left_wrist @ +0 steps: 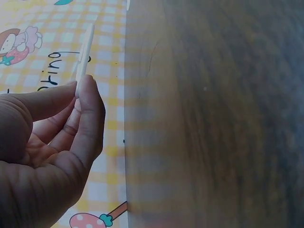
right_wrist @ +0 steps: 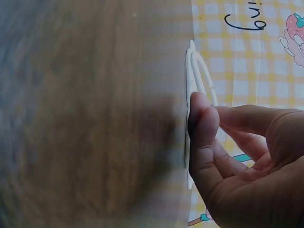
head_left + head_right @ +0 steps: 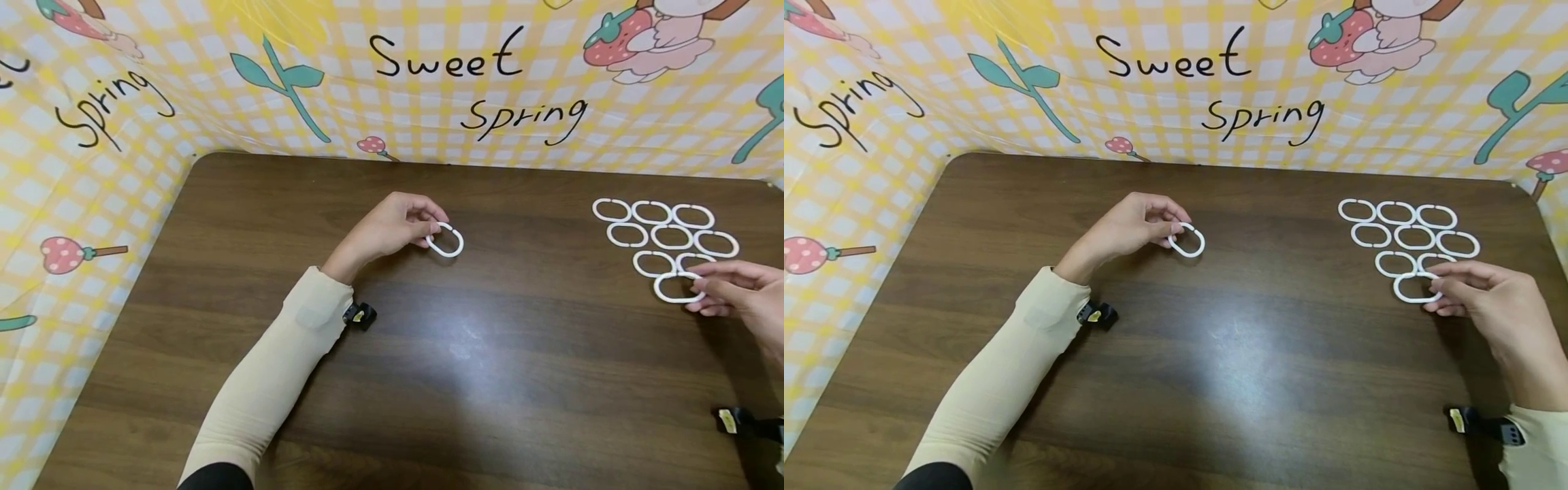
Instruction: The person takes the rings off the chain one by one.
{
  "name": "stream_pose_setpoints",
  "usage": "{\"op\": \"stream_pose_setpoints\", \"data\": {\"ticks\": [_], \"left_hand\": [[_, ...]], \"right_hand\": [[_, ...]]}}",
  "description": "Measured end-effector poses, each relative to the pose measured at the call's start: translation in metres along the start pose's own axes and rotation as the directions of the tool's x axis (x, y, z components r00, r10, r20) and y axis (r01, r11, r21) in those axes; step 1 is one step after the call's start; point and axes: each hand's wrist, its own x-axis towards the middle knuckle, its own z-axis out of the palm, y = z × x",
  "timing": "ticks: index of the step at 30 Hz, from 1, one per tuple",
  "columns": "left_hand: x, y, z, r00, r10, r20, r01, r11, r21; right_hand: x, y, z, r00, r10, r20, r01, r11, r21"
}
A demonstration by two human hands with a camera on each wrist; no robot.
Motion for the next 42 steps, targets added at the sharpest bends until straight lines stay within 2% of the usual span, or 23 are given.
{"op": "stream_pose_setpoints", "data": {"ticks": [7, 16, 28, 39, 42], "left_hand": [[0.0006, -0.0013, 0.0008, 1.000, -0.007, 0.006, 0.007, 1.000, -0.011], [0.0014, -0.0020, 0.0022, 1.000, -0.011, 0.013, 0.012, 1.000, -0.028], [0.0015, -0.0038, 0.0025, 1.000, -0.016, 0.020, 0.016, 0.999, -0.029], [0.0005, -0.0010, 0.0041, 1.000, -0.015, 0.019, 0.016, 1.000, -0.026], [0.0007, -0.0008, 0.0046, 1.000, -0.011, 0.022, 0.011, 1.000, -0.027]], "right_hand": [[-0.0008, -0.0014, -0.0005, 0.999, 0.039, -0.008, -0.039, 0.999, 0.020], [-0.0007, -0.0024, -0.0036, 0.991, 0.100, -0.089, -0.106, 0.992, -0.074], [-0.0011, -0.0026, -0.0027, 0.986, 0.103, -0.129, -0.124, 0.979, -0.161], [-0.0024, -0.0032, -0.0024, 0.986, 0.100, -0.135, -0.124, 0.976, -0.181], [-0.0027, -0.0028, -0.0023, 0.987, 0.098, -0.127, -0.117, 0.982, -0.146]]}}
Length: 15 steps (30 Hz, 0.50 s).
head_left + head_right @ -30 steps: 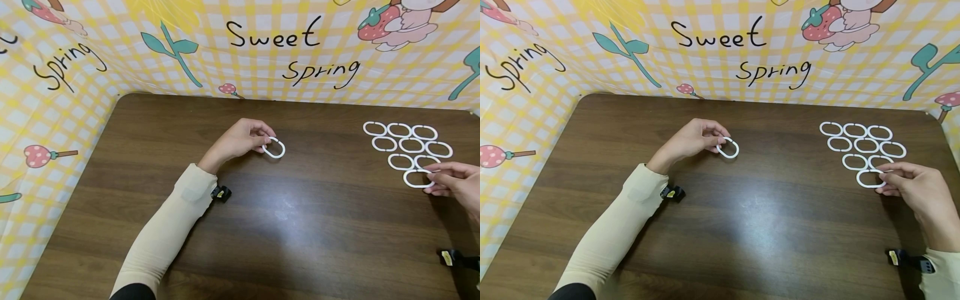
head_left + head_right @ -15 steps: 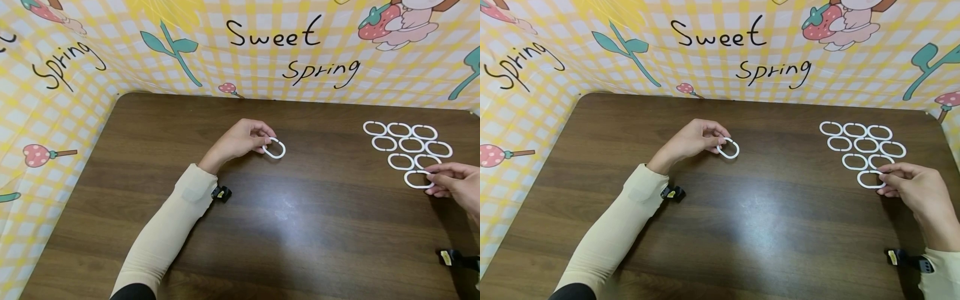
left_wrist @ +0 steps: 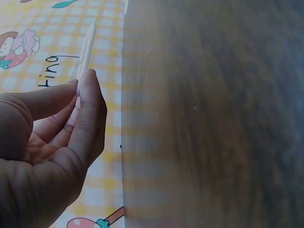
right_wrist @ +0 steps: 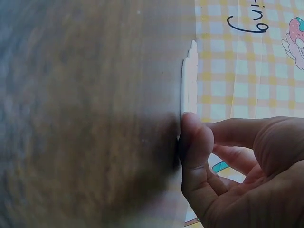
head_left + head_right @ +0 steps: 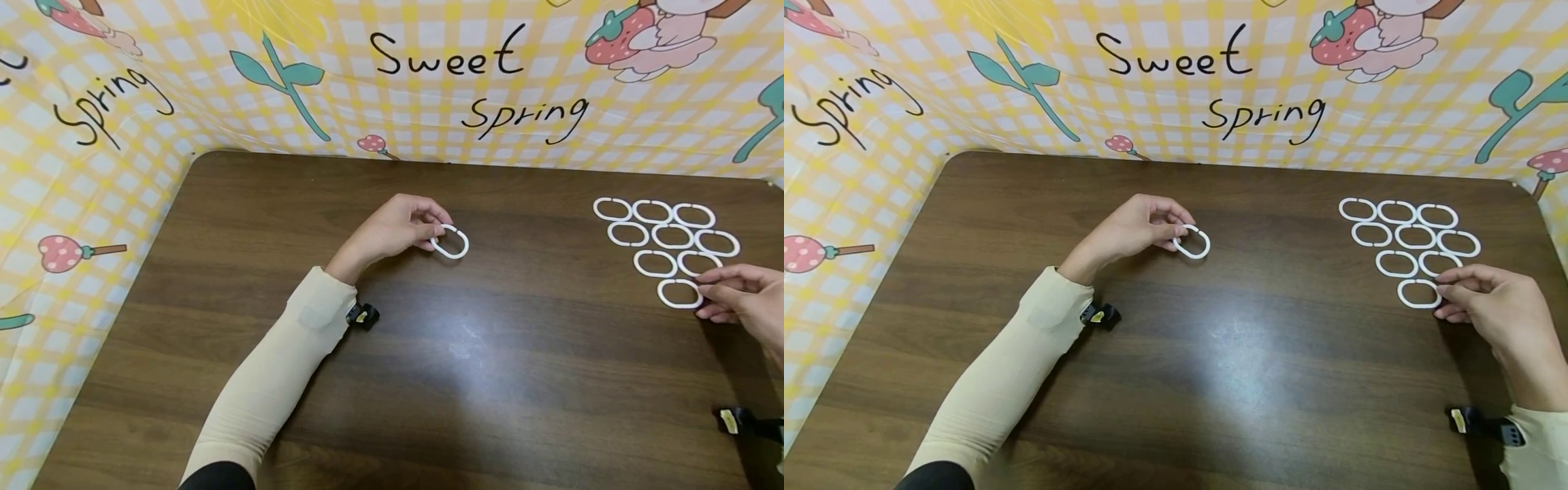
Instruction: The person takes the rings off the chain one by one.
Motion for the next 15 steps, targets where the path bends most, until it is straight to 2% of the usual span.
{"op": "stream_pose_setpoints", "data": {"ticks": [6, 12, 15], "left_hand": [[0.003, -0.001, 0.004, 1.000, -0.013, 0.013, 0.013, 1.000, -0.017], [0.008, 0.000, 0.015, 1.000, -0.019, 0.020, 0.019, 0.999, -0.031], [0.010, 0.003, 0.022, 1.000, -0.016, 0.016, 0.017, 0.999, -0.040]], "right_hand": [[-0.001, -0.007, 0.006, 1.000, -0.014, 0.000, 0.014, 1.000, 0.012], [-0.001, -0.019, 0.015, 0.999, -0.032, -0.030, 0.030, 0.998, -0.064], [0.000, -0.023, 0.021, 0.997, -0.064, -0.049, 0.056, 0.986, -0.157]]}}
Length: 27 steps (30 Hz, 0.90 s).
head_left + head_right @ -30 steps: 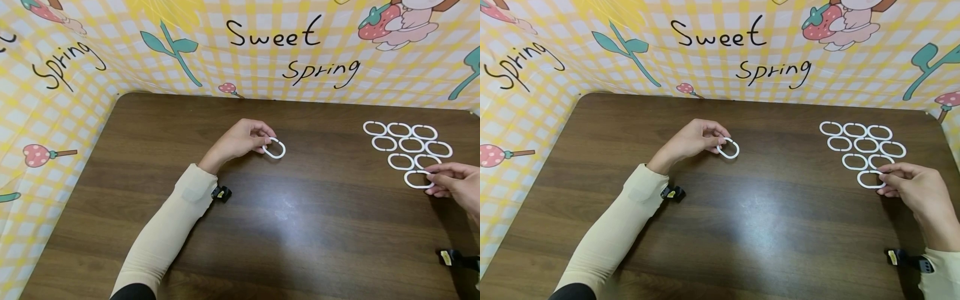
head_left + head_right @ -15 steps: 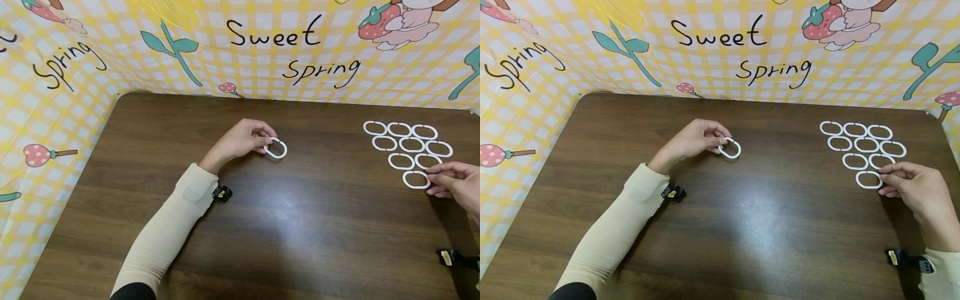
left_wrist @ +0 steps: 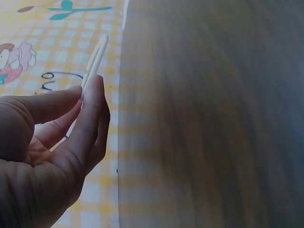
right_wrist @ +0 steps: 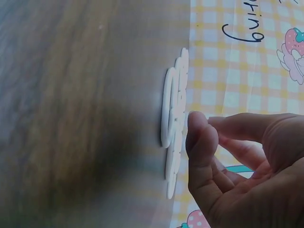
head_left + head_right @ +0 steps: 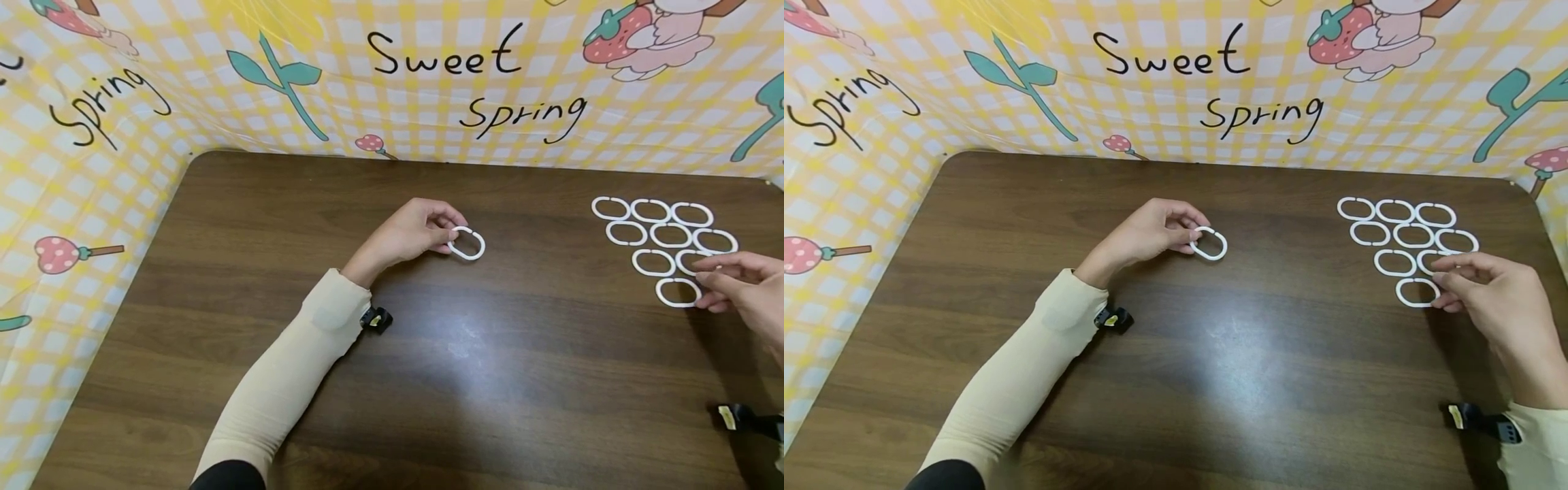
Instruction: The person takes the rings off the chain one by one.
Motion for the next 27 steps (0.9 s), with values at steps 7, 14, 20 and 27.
{"op": "stream_pose_setpoints", "data": {"ticks": [7, 14, 20, 27], "left_hand": [[0.010, 0.008, 0.025, 1.000, 0.005, 0.010, -0.005, 1.000, -0.010], [0.024, 0.014, 0.061, 1.000, 0.000, -0.002, 0.000, 1.000, -0.022], [0.037, 0.024, 0.092, 1.000, 0.011, 0.001, -0.011, 1.000, -0.030], [0.052, 0.035, 0.120, 1.000, -0.020, 0.001, 0.020, 1.000, -0.005]], "right_hand": [[0.002, -0.006, 0.011, 0.997, -0.073, -0.031, 0.070, 0.994, -0.086], [0.004, -0.009, 0.020, 0.992, -0.124, -0.016, 0.124, 0.992, 0.008], [0.005, -0.012, 0.028, 0.988, -0.155, -0.031, 0.149, 0.980, -0.128], [0.004, -0.015, 0.036, 0.986, -0.167, -0.004, 0.166, 0.986, -0.024]]}}
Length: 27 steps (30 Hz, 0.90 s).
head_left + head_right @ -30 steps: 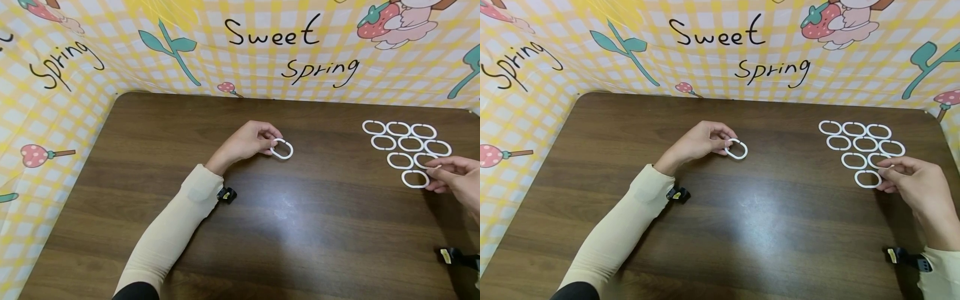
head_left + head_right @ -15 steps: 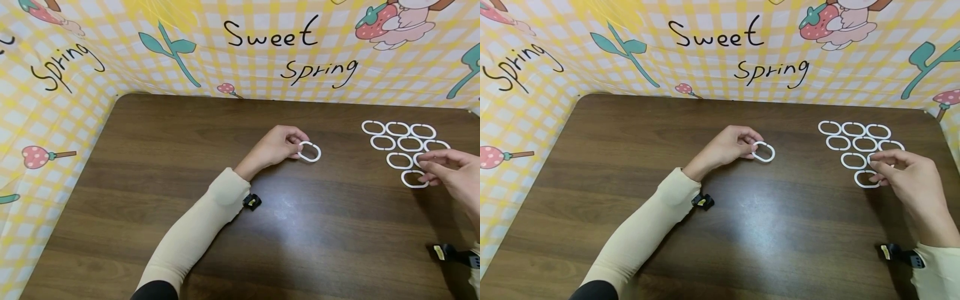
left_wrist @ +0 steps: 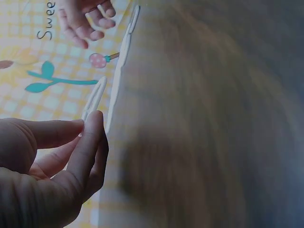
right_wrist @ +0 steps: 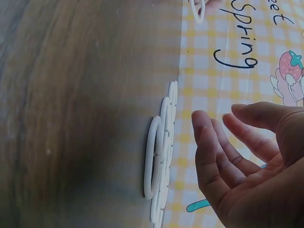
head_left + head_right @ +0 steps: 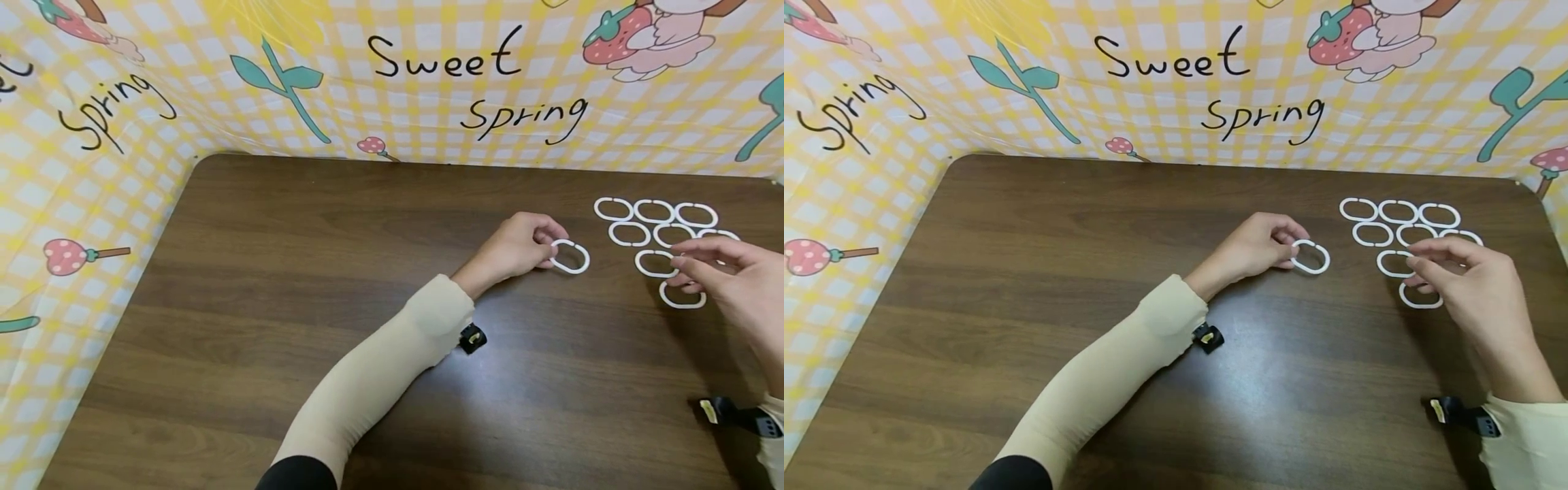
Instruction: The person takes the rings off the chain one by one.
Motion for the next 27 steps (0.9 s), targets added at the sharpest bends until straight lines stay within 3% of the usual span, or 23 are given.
{"op": "stream_pose_setpoints", "data": {"ticks": [2, 9, 15, 21, 27], "left_hand": [[0.005, 0.001, 0.007, 1.000, -0.019, -0.012, 0.019, 1.000, 0.005], [0.019, 0.008, 0.034, 0.994, -0.058, -0.088, 0.063, 0.997, 0.054], [0.025, 0.013, 0.051, 0.992, -0.053, -0.119, 0.071, 0.985, 0.155], [0.031, 0.016, 0.060, 0.990, -0.048, -0.132, 0.076, 0.973, 0.216], [0.036, 0.016, 0.065, 0.988, -0.030, -0.153, 0.076, 0.949, 0.305]], "right_hand": [[0.000, -0.001, 0.002, 1.000, -0.008, 0.004, 0.008, 1.000, 0.012], [0.002, -0.002, 0.005, 0.999, -0.033, -0.018, 0.030, 0.991, -0.129], [0.002, -0.001, 0.006, 0.999, -0.034, -0.019, 0.033, 0.997, -0.073], [0.001, -0.003, 0.007, 0.997, -0.064, -0.031, 0.061, 0.995, -0.083], [0.001, -0.006, 0.008, 0.999, -0.033, -0.026, 0.029, 0.992, -0.123]]}}
